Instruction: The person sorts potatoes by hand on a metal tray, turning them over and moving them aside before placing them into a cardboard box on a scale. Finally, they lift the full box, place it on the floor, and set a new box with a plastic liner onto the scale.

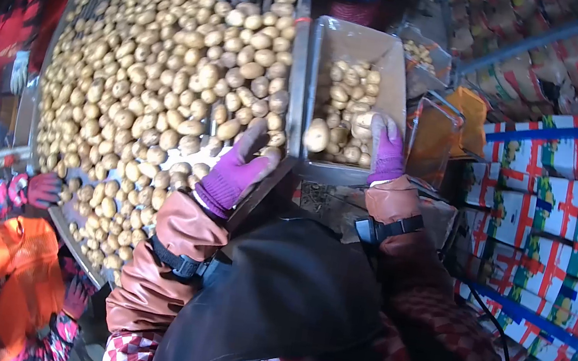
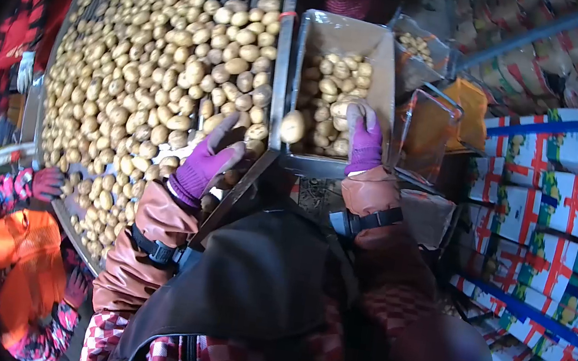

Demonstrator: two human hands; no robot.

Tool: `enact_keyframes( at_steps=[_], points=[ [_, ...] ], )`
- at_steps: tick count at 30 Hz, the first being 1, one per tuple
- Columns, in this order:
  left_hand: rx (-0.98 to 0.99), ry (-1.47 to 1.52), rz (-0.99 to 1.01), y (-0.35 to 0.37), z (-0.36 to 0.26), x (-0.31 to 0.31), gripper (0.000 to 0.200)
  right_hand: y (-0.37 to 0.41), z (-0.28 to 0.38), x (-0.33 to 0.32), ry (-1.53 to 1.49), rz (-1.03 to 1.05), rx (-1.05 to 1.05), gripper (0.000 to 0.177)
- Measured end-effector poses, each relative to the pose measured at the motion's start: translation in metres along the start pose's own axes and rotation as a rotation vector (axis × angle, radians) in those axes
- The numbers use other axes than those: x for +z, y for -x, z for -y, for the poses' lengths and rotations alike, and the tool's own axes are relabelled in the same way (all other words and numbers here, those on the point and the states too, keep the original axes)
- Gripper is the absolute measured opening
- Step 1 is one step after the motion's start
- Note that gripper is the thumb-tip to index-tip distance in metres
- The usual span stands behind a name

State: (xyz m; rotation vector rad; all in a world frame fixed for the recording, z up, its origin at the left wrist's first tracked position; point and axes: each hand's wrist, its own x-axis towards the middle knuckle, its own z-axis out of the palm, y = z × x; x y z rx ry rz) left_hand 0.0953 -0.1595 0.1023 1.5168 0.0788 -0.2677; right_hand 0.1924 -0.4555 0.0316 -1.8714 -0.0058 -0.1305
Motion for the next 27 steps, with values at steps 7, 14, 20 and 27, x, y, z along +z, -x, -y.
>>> enact_keyframes(
  at_steps=[7,14,20,27],
  points=[
    [-0.268,0.064,-0.412,0.063,0.098,-0.1,0.047,-0.02,-0.014,-0.117,-0.813,-0.398,0.792,0.039],
    [-0.255,0.064,-0.733,0.174,0.13,-0.136,0.042,-0.063,-0.104,-0.232,-0.948,-0.207,0.919,0.033],
    [-0.174,-0.057,-0.861,0.204,0.155,-0.135,0.04,-0.124,-0.061,-0.229,-1.148,-0.168,0.499,0.027],
    [-0.139,-0.598,-0.759,0.189,0.13,-0.085,0.047,-0.084,-0.053,0.008,-0.922,0.461,0.709,0.044]
  ],
)
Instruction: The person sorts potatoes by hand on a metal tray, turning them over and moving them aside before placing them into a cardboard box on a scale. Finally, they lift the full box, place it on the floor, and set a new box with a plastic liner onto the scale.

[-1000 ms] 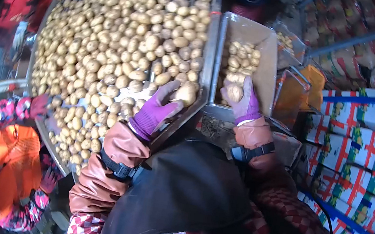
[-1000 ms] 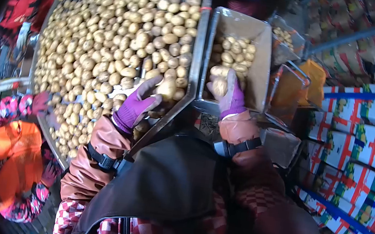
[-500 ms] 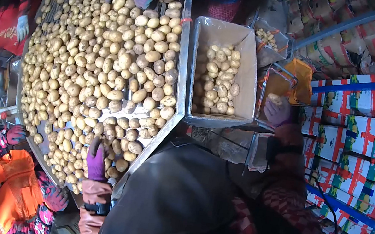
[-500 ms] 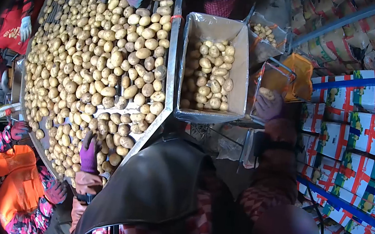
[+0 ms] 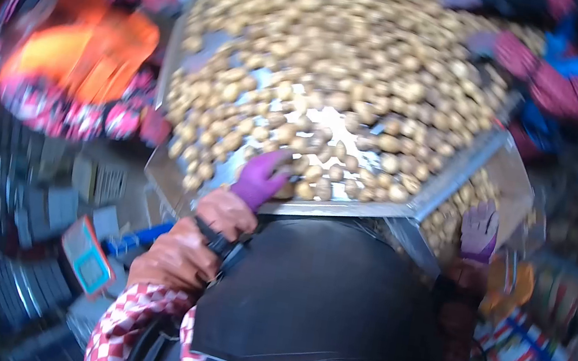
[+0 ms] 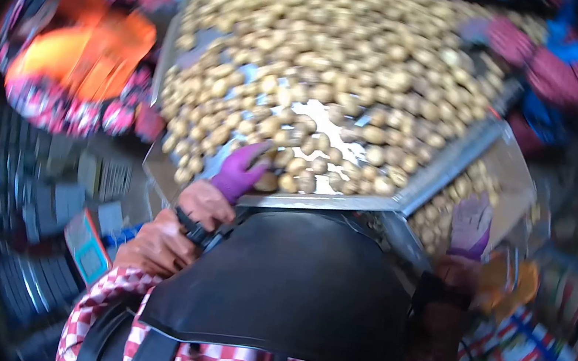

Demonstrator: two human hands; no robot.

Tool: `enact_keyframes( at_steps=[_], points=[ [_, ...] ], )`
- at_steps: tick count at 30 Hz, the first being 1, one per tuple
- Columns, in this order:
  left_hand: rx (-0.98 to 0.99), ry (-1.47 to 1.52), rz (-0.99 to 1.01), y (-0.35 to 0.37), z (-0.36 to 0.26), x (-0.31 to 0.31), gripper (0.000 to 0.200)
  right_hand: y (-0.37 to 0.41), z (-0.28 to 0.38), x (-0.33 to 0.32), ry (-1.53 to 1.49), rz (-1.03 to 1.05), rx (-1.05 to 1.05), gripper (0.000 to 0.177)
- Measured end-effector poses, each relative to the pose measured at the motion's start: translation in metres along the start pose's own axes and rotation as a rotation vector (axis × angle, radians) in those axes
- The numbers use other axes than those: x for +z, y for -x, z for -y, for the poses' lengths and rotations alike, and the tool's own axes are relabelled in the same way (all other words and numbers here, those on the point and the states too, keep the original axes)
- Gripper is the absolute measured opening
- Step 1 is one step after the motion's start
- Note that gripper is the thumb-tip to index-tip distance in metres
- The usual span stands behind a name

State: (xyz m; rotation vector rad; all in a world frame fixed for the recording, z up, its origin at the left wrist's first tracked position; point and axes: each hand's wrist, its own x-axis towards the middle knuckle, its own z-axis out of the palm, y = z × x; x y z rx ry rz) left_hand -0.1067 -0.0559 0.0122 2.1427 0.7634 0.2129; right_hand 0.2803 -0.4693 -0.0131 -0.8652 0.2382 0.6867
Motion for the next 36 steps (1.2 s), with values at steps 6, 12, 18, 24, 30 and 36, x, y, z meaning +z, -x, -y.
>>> enact_keyframes(
  at_steps=[6,12,18,24,30,36],
  points=[
    [0.034,-0.543,-0.126,0.037,0.043,-0.035,0.058,-0.011,-0.069,0.132,0.443,0.192,0.226,0.046],
    [-0.196,-0.507,-0.443,0.101,0.122,-0.07,0.028,0.015,-0.144,0.231,0.989,0.535,0.447,0.043],
    [0.179,-0.317,-0.255,0.07,0.096,-0.031,0.042,0.011,-0.238,0.325,1.445,0.802,0.741,0.039],
    [0.16,-0.469,-0.059,0.05,0.1,-0.055,0.05,-0.023,-0.311,0.352,1.19,0.767,0.273,0.044],
    [-0.112,-0.355,-0.361,0.087,0.125,-0.096,0.032,0.021,-0.245,0.307,1.275,0.45,-0.02,0.043],
    [0.082,-0.241,-0.397,0.062,0.1,-0.1,0.024,0.019,-0.274,0.252,1.97,0.725,-0.89,0.05]
  ],
)
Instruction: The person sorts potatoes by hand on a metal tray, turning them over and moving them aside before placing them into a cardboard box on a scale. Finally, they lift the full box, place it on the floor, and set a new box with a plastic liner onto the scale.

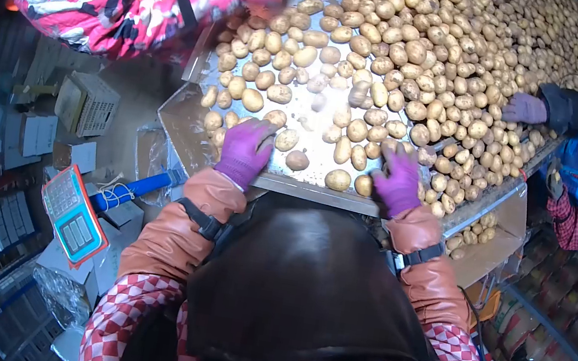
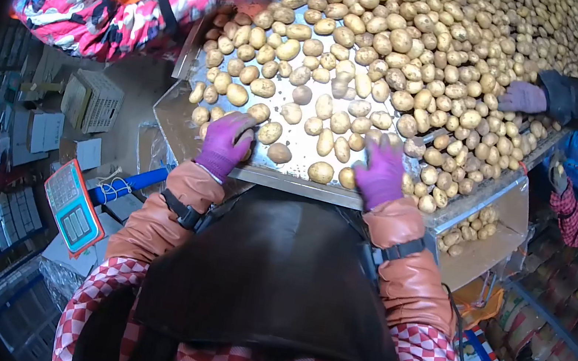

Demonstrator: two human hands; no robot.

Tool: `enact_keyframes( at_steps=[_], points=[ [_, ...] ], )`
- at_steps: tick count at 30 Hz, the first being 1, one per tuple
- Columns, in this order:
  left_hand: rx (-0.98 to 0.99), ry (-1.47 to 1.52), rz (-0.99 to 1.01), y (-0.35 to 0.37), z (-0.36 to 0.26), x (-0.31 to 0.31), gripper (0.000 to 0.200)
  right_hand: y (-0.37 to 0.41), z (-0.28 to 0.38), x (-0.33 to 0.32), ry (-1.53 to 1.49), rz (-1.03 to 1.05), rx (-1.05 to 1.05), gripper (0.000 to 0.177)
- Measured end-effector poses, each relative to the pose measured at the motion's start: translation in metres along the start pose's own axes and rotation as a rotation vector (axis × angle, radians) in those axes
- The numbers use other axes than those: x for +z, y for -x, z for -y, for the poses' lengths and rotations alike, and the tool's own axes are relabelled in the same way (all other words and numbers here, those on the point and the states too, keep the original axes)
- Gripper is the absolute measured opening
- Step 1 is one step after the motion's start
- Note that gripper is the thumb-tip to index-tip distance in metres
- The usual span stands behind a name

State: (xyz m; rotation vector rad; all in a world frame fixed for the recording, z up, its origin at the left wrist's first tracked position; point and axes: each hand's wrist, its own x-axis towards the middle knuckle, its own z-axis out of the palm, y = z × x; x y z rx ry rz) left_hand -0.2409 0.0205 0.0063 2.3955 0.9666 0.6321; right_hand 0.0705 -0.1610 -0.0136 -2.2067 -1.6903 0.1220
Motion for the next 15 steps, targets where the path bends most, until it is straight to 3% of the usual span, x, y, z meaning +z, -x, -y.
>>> enact_keyframes(
  at_steps=[1,3,4,5,8,11,12,14,15],
  points=[
    [0.027,0.025,-0.001,-0.008,-0.007,0.005,0.024,-0.005,0.011,-0.004,0.011,0.085,-0.025,0.049],
    [0.049,0.062,-0.025,-0.035,-0.008,0.02,0.027,-0.024,0.019,-0.011,-0.467,0.322,0.024,0.045],
    [0.039,0.074,-0.026,-0.053,-0.005,0.029,0.028,-0.025,0.024,-0.007,-0.444,0.251,-0.035,0.042],
    [0.029,0.087,-0.029,-0.067,-0.003,0.036,0.03,-0.025,0.027,-0.005,-0.521,0.314,-0.004,0.042],
    [0.158,-0.295,-0.106,-0.084,-0.001,0.055,0.036,-0.027,0.044,-0.01,-0.75,0.47,0.034,0.04],
    [0.109,-0.236,0.077,-0.048,0.043,0.043,0.042,-0.03,0.04,-0.023,-0.709,0.421,0.108,0.038],
    [-0.001,-0.296,0.155,-0.037,0.032,0.027,0.043,-0.028,0.032,-0.026,-0.752,0.28,0.231,0.035],
    [-0.123,-0.281,0.083,-0.009,0.028,0.011,0.043,-0.038,0.025,-0.053,-0.713,0.13,0.469,0.043],
    [-0.151,-0.234,0.04,0.0,0.034,0.003,0.042,-0.029,-0.009,-0.029,-0.444,-0.087,0.282,0.048]
  ],
)
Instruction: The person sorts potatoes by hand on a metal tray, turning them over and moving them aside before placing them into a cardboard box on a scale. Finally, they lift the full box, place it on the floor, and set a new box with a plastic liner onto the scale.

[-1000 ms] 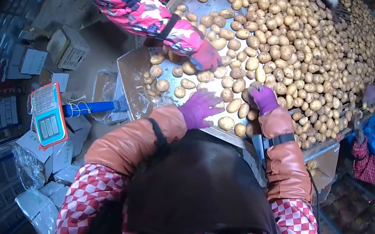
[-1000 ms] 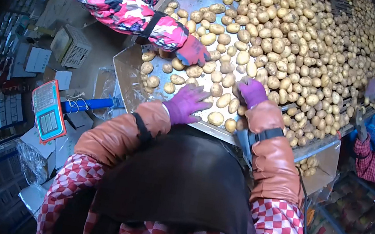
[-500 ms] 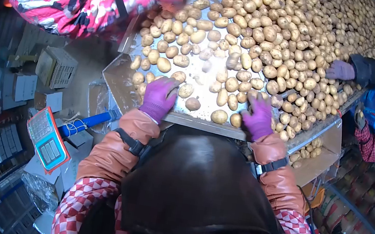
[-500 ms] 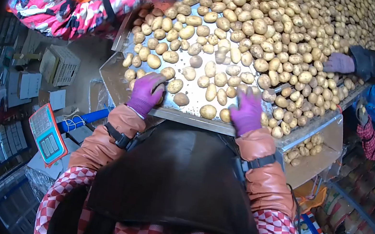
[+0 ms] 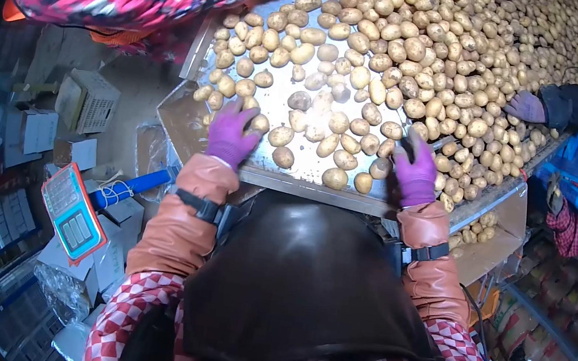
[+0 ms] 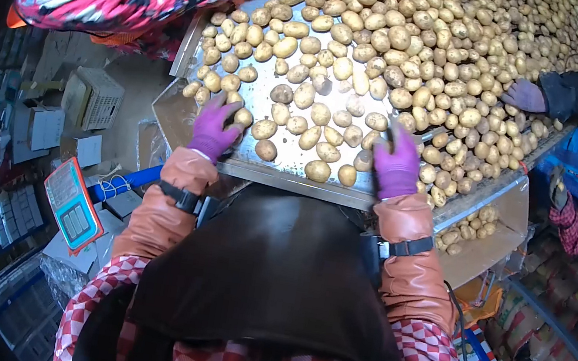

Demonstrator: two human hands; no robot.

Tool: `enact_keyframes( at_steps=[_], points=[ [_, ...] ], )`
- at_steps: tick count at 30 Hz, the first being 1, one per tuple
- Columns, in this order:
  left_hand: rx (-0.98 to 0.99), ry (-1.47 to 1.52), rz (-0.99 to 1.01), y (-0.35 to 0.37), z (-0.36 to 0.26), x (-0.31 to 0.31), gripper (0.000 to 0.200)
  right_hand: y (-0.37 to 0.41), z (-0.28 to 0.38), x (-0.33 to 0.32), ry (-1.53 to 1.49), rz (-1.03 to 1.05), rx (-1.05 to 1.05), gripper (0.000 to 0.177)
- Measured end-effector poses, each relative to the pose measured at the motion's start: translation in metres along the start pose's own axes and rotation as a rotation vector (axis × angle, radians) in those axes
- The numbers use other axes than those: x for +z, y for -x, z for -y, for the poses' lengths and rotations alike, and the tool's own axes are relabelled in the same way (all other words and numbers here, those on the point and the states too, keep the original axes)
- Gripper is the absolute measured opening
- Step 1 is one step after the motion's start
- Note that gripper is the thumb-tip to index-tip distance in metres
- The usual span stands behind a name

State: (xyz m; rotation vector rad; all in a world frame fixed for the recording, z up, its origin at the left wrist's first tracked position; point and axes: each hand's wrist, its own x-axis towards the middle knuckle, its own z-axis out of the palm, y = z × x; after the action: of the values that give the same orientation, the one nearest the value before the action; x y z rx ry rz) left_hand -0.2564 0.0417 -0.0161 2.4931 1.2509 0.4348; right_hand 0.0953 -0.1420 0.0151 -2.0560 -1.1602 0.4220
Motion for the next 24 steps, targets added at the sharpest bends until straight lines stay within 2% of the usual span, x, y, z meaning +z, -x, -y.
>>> enact_keyframes(
  at_steps=[2,3,4,6,7,8,10,11,12,14,17,21,24],
  points=[
    [-0.051,0.108,0.043,0.011,0.024,-0.004,0.042,0.001,-0.021,-0.002,0.262,-0.028,-0.084,0.056],
    [-0.077,0.163,0.065,0.016,0.03,-0.005,0.042,0.008,-0.028,0.005,0.219,0.109,-0.007,0.061],
    [-0.099,0.255,0.068,0.017,0.031,-0.007,0.041,0.003,-0.003,0.005,0.07,0.446,0.196,0.065],
    [-0.138,0.442,0.075,0.018,0.029,-0.008,0.04,0.016,0.003,0.032,0.51,0.289,-0.223,0.06],
    [-0.193,0.619,0.122,0.017,0.022,-0.013,0.037,0.009,0.003,0.043,0.433,0.227,-0.293,0.053],
    [-0.264,0.641,0.11,0.018,0.011,-0.016,0.037,-0.004,0.002,0.05,0.07,0.295,-0.2,0.047],
    [-0.407,0.683,0.09,0.018,-0.024,-0.025,0.035,-0.021,0.029,0.033,-0.266,0.562,0.187,0.046],
    [-0.241,0.595,0.086,0.024,-0.027,-0.016,0.029,-0.021,0.017,0.041,-0.433,0.534,0.211,0.048],
    [-0.175,0.459,0.204,0.027,-0.032,-0.01,0.038,-0.02,0.017,0.041,-0.524,0.462,0.152,0.05],
    [-0.025,0.128,0.402,0.022,-0.063,-0.012,0.048,-0.01,0.023,0.037,-0.709,0.435,0.246,0.051],
    [-0.098,-0.258,0.656,0.007,-0.095,-0.008,0.053,0.015,0.01,0.042,-0.839,0.404,0.331,0.05],
    [0.034,-0.347,0.499,0.022,-0.086,0.016,0.049,0.023,0.018,0.028,-0.839,0.453,0.322,0.048],
    [-0.003,-0.329,0.553,0.018,-0.086,0.015,0.05,0.022,0.013,0.023,-0.821,0.457,0.379,0.048]
  ],
)
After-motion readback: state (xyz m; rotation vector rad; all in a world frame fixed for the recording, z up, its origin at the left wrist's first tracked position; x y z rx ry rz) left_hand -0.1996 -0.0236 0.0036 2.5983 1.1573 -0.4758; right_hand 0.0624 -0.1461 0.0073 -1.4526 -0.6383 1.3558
